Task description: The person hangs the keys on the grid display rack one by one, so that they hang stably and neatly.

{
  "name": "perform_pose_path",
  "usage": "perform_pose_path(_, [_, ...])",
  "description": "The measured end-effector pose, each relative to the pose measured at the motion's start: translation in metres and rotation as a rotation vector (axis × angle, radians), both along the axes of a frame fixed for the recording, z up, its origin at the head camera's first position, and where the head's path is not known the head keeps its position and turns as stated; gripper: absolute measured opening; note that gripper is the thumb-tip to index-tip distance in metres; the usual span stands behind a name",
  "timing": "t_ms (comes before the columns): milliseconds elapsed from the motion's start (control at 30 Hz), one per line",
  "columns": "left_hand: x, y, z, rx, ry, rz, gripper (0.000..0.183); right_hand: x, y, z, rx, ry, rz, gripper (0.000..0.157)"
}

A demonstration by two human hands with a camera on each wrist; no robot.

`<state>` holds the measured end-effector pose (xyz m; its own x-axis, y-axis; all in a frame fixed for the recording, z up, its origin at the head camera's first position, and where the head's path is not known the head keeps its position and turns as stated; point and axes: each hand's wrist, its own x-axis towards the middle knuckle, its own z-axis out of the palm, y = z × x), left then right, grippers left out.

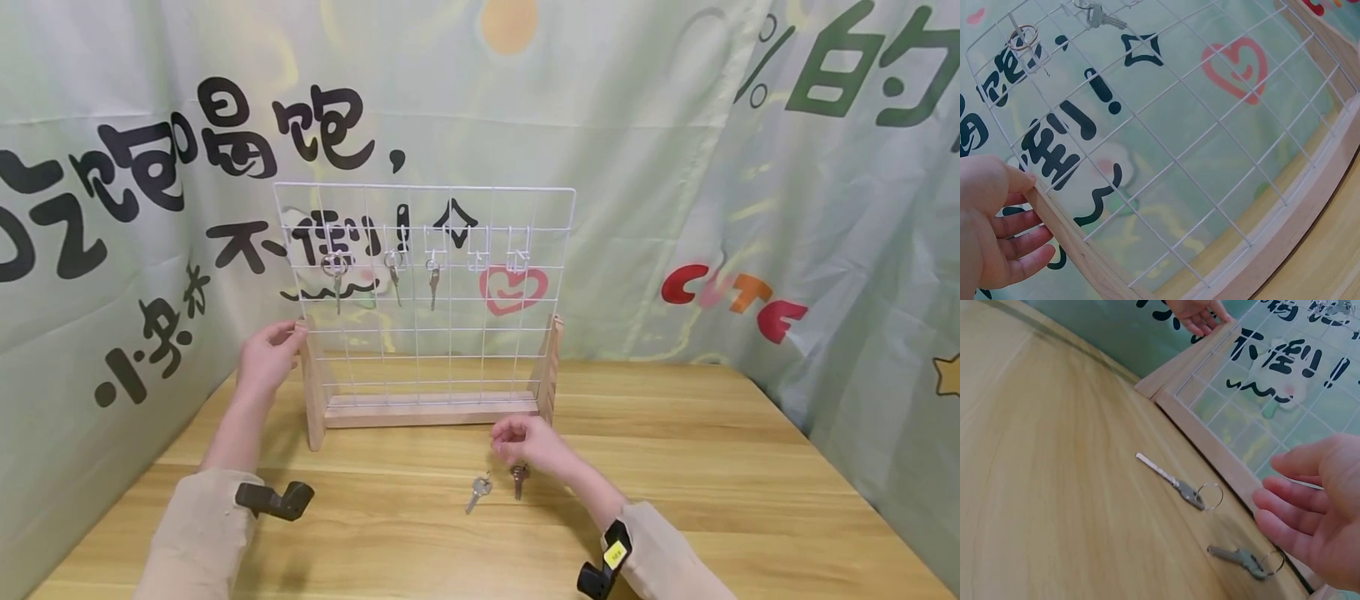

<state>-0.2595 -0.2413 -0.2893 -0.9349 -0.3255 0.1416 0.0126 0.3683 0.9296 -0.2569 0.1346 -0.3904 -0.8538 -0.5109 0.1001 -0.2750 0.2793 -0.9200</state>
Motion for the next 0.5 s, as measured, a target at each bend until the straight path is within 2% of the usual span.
perform_pose_path(300, [0.001,0.001,0.001,0.0,-0.001,-0.002,0.055,0.001,-0.003,-0.009,0.108,-0.001,0.136,0.019])
perform_pose_path(500, [0.0,0.0,0.0,0.0,0.003,-0.003,0.055,0.004,-0.009,-0.013,0.144,0.042,0.162,0.015])
